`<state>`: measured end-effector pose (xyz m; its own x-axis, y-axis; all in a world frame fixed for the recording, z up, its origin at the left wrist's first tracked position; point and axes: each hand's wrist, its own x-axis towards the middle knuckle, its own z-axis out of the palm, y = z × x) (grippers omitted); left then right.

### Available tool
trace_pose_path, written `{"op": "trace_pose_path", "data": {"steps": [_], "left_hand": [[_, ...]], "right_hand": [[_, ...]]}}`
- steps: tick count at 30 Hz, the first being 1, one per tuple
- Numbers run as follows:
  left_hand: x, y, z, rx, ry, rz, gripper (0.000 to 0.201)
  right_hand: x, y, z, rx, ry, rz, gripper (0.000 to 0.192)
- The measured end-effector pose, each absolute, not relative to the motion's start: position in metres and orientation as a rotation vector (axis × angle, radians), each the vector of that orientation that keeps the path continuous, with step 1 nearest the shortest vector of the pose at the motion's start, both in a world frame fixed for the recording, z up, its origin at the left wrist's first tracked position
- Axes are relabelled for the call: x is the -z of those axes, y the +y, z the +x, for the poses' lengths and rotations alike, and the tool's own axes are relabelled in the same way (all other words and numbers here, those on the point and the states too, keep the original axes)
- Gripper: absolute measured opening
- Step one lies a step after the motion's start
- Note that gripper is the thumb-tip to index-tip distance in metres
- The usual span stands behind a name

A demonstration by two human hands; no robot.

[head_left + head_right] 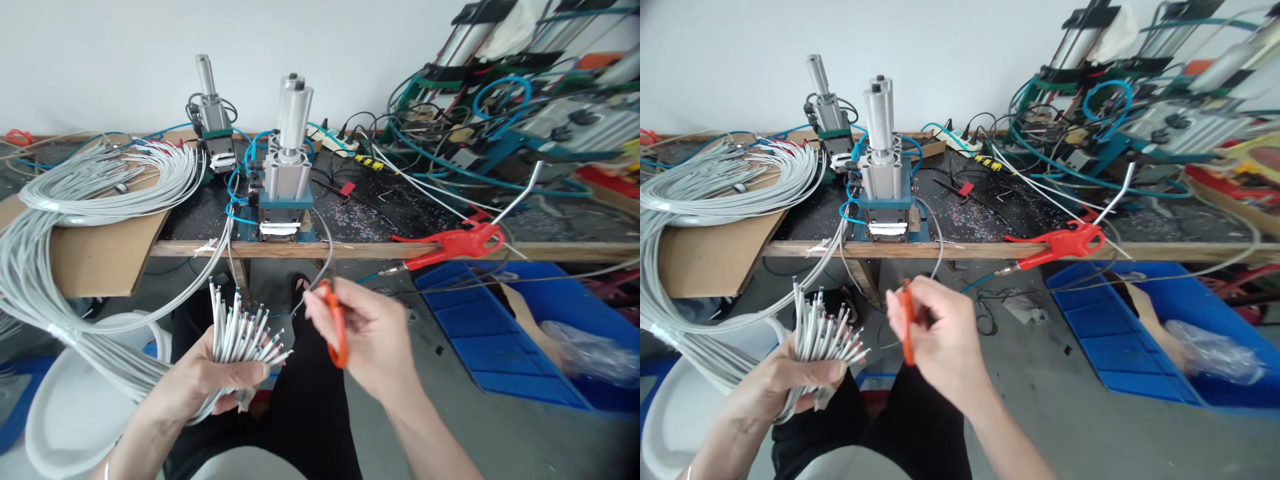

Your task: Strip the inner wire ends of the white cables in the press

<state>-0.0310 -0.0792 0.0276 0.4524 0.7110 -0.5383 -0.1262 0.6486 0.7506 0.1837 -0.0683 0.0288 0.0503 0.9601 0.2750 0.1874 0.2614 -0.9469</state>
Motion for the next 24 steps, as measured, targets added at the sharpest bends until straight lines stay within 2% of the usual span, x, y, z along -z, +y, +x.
{"op": "trace_pose_path", "data": {"steps": [4, 11, 14, 18, 22, 24], "left_hand": [[-0.03, -0.079, -0.032, -0.555, 0.984, 0.695, 0.04], [-0.029, -0.08, -0.031, -0.57, 0.96, 0.658, 0.03], [-0.029, -0.08, -0.031, -0.567, 0.982, 0.663, 0.032], [-0.032, -0.079, -0.031, -0.562, 0.977, 0.677, 0.033], [-0.037, -0.078, -0.033, -0.541, 0.963, 0.634, 0.048], [-0.038, -0.077, -0.034, -0.545, 0.947, 0.617, 0.056]], "right_hand": [[-0.029, -0.066, 0.191, -0.873, -1.298, -1.128, 0.019], [-0.024, -0.069, 0.181, -1.132, -1.555, -1.022, 0.021], [-0.027, -0.07, 0.175, -0.959, -1.62, -1.01, 0.03], [-0.025, -0.069, 0.176, -0.687, -1.654, -1.034, 0.031], [-0.018, -0.063, 0.187, -0.761, -1.401, -1.13, 0.029], [-0.016, -0.063, 0.192, -0.853, -1.426, -1.167, 0.034]]}}
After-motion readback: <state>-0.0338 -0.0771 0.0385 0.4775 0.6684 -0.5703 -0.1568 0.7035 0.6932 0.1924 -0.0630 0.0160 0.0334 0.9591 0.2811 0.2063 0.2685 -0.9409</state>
